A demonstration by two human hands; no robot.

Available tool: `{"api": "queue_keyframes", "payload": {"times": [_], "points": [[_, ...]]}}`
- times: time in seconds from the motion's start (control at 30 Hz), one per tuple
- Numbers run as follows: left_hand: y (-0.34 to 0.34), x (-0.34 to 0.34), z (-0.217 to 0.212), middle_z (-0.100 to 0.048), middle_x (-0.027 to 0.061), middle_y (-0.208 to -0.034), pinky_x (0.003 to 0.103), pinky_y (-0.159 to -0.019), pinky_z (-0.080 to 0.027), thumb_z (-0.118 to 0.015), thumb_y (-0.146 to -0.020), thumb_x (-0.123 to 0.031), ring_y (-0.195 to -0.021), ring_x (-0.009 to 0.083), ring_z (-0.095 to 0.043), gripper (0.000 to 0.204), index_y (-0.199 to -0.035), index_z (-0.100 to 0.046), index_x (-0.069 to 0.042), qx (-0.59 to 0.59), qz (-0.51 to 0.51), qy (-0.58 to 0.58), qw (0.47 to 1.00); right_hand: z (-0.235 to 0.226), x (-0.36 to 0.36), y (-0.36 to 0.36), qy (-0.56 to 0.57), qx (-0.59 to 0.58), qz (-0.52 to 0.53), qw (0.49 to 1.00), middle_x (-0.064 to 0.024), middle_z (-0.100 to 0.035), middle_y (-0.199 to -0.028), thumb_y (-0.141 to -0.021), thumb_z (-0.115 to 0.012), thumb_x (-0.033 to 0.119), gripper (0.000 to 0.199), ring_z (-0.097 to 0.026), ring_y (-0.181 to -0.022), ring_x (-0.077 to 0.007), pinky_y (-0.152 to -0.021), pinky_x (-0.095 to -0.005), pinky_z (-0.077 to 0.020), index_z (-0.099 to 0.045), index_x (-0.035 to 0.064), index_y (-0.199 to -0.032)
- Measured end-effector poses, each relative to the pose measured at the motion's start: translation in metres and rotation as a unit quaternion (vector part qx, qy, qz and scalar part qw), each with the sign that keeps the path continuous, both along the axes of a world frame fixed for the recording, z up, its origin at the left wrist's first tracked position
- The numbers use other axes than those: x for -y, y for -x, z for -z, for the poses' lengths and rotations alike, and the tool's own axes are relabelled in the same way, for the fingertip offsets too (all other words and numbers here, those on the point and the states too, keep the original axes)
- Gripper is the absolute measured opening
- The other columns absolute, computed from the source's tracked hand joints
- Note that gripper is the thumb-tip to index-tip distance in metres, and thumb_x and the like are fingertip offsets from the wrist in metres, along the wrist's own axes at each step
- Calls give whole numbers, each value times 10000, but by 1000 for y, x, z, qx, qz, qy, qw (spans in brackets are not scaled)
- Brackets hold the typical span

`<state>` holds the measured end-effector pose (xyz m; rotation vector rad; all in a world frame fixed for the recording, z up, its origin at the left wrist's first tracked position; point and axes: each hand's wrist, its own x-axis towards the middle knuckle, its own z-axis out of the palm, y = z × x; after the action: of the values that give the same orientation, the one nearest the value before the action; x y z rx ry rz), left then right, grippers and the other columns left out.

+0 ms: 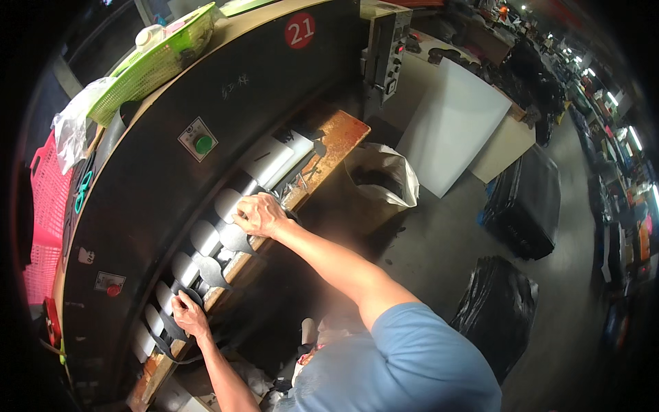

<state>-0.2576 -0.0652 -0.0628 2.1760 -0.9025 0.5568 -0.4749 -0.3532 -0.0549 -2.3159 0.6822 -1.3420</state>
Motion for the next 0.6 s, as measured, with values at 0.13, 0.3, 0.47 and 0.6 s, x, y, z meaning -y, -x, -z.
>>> {"api": "queue_keyframes", "payload": {"times": [0.13, 0.3, 0.47, 0.6], "points": [[25, 4, -1, -646, 165, -885, 494, -800, -496, -700, -1028, -137, -856, 372, -630, 163, -934, -646, -15, 87, 91, -23, 992, 9, 1, 0, 14, -6, -7, 1000, -77, -724, -764, -884, -732, 245, 232, -726, -742, -312, -723, -429, -547, -681, 120, -696], [65, 41, 20, -684, 165, -956, 488, -825, -507, -700, -1026, -158, -896, 366, -659, 156, -999, -665, -9, 56, 112, -28, 992, 18, 2, 6, 57, -12, -37, 998, -83, -729, -759, -893, -712, 262, 245, -722, -765, -295, -734, -435, -527, -683, 137, -684], [65, 59, 35, -650, 164, -897, 508, -781, -495, -700, -1029, -206, -843, 381, -645, 226, -944, -628, -10, 45, 22, -25, 998, 25, 6, 6, 38, -39, -95, 994, -82, -717, -756, -930, -694, 354, 289, -707, -783, -300, -759, -444, -507, -693, 160, -716], [58, 57, 37, -644, 173, -874, 501, -734, -496, -692, -1043, -200, -791, 379, -644, 252, -910, -619, 1, 51, 44, -17, 998, 30, 6, 1, 23, -101, -144, 984, -120, -733, -779, -946, -620, 408, 350, -719, -811, -311, -802, -465, -485, -711, 164, -712]]}}
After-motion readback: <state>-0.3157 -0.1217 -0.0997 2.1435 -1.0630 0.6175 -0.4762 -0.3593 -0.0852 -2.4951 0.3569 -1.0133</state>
